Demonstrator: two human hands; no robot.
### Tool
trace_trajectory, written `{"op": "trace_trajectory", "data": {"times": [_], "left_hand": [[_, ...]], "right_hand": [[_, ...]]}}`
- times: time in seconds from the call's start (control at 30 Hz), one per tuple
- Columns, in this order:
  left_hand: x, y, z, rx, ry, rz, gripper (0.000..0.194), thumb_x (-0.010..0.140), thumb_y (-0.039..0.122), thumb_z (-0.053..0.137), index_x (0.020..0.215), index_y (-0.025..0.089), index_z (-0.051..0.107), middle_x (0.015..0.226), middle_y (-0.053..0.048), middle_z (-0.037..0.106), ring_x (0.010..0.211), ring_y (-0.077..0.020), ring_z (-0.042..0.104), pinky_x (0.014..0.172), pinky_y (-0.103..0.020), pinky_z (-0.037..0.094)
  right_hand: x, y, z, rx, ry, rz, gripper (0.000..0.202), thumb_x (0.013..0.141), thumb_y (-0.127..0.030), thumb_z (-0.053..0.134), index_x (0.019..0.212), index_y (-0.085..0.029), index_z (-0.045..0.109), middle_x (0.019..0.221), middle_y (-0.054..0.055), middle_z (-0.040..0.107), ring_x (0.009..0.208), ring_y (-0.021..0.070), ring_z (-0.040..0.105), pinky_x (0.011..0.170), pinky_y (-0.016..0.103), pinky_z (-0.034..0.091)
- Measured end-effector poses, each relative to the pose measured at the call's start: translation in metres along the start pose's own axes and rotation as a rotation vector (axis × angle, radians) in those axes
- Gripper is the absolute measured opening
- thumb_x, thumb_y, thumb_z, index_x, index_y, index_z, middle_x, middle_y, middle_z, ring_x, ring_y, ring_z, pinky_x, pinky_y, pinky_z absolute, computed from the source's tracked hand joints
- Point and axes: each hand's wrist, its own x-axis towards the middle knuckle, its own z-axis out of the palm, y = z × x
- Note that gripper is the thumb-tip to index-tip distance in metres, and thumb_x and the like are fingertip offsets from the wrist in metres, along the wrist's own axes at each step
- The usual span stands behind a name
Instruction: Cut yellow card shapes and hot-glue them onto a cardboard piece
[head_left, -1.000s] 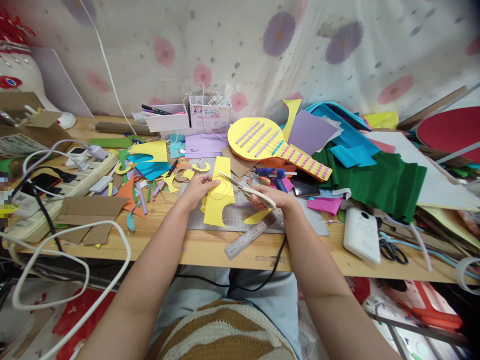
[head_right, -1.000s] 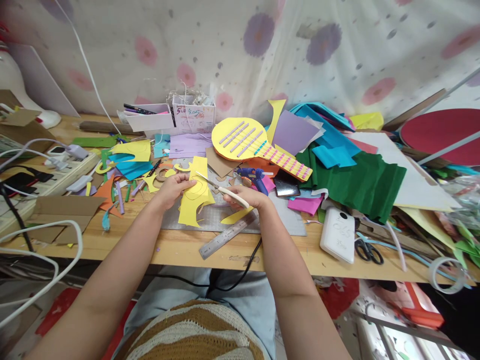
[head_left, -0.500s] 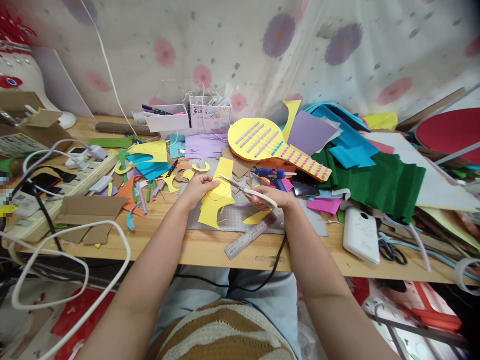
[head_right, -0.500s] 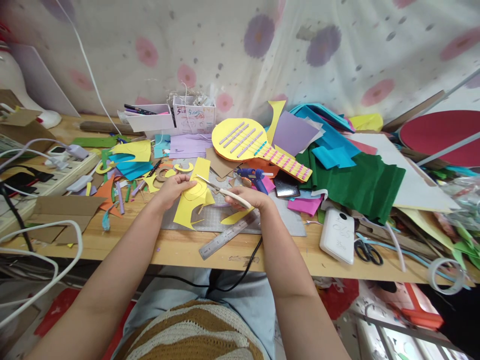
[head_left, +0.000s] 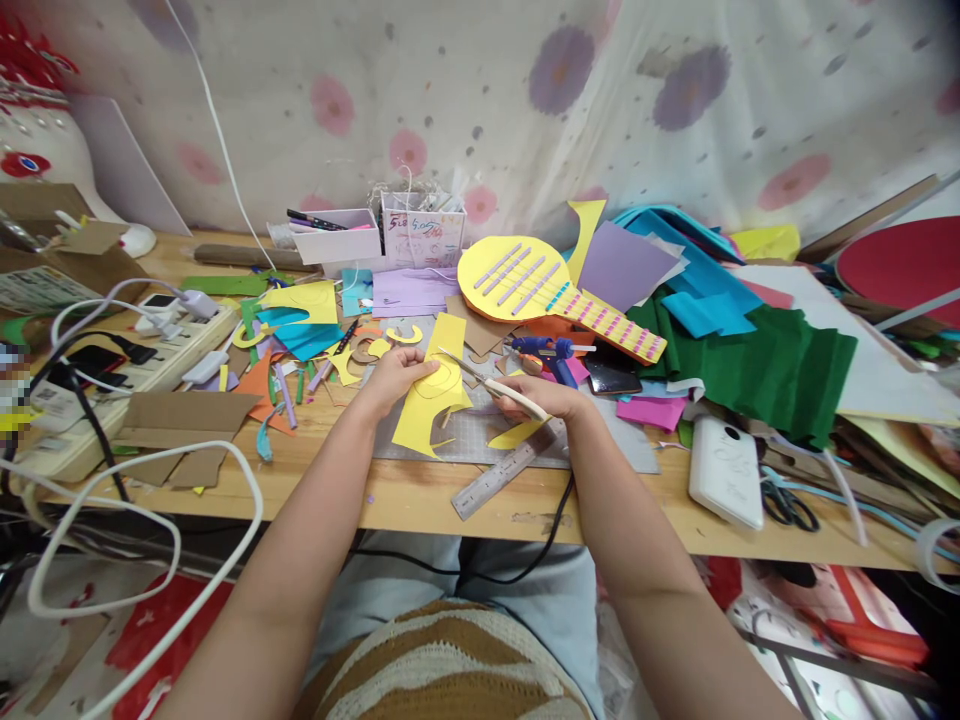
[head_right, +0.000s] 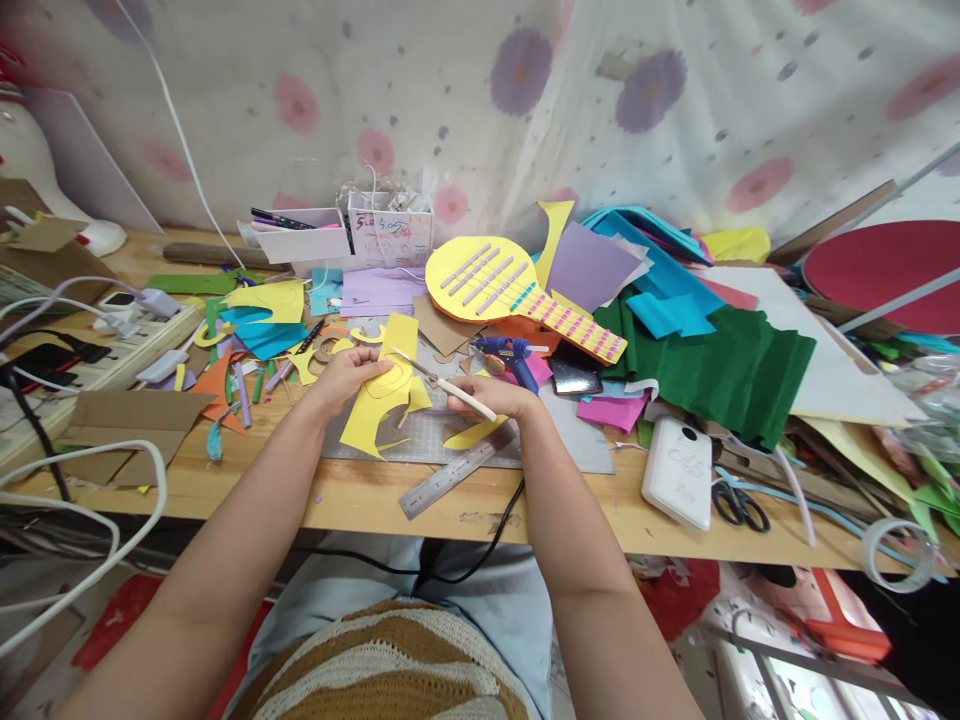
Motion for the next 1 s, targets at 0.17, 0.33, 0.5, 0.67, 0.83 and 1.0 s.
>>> {"op": "trace_trajectory", "data": {"times": [0.17,0.33,0.5,0.67,0.83,1.0], "left_hand": [[-0.0016,0.0007,0.0036,0.042,-0.044,-0.007,0.034,0.046,0.036,0.079,0.062,0.014,0.057,0.057,0.001,0.06,0.05,-0.0096,0.053,0.049,-0.022,0.042],[-0.0033,0.0026,0.0057,0.064,-0.058,-0.016,0.036,0.048,0.038,0.077,0.063,0.013,0.056,0.058,0.002,0.059,0.05,-0.0089,0.053,0.05,-0.021,0.042],[-0.0044,0.0043,0.005,0.066,-0.067,-0.017,0.033,0.048,0.037,0.077,0.06,0.014,0.056,0.055,0.003,0.057,0.048,-0.0082,0.051,0.048,-0.021,0.041],[-0.0047,0.0038,0.0045,0.064,-0.081,-0.035,0.034,0.048,0.037,0.077,0.062,0.014,0.057,0.057,0.001,0.059,0.05,-0.0094,0.052,0.048,-0.021,0.041],[-0.0054,0.0065,0.0052,0.078,-0.106,-0.07,0.034,0.047,0.036,0.078,0.063,0.013,0.058,0.059,0.0,0.061,0.052,-0.0101,0.054,0.051,-0.023,0.042],[-0.0055,0.0057,0.0042,0.094,-0.13,-0.079,0.035,0.048,0.037,0.077,0.065,0.013,0.059,0.06,0.0,0.062,0.052,-0.0102,0.054,0.051,-0.023,0.042]], "right_hand": [[0.0043,0.0016,0.0029,-0.152,0.003,-0.035,0.04,0.075,-0.051,0.058,0.076,-0.016,0.039,0.06,-0.006,0.036,0.051,0.0043,0.031,0.044,0.017,0.027],[0.0047,0.0042,0.0028,-0.163,0.005,-0.031,0.042,0.074,-0.054,0.057,0.079,-0.016,0.039,0.062,-0.006,0.034,0.052,0.0043,0.03,0.045,0.018,0.026],[0.0021,0.0007,0.0026,-0.085,0.006,-0.021,0.053,0.069,-0.066,0.054,0.083,-0.016,0.039,0.061,-0.007,0.029,0.049,0.0034,0.026,0.042,0.018,0.021],[0.0005,-0.0032,0.0028,-0.04,-0.028,-0.012,0.056,0.066,-0.068,0.055,0.081,-0.017,0.039,0.057,-0.008,0.028,0.046,0.0032,0.025,0.04,0.018,0.019],[-0.0017,-0.004,0.0016,-0.003,-0.036,0.009,0.055,0.065,-0.066,0.059,0.078,-0.017,0.037,0.053,-0.01,0.029,0.043,0.0022,0.025,0.038,0.017,0.019],[-0.0035,-0.0029,-0.0012,0.017,-0.041,0.033,0.053,0.065,-0.063,0.061,0.077,-0.017,0.038,0.05,-0.01,0.031,0.04,0.0023,0.027,0.037,0.017,0.02]]}}
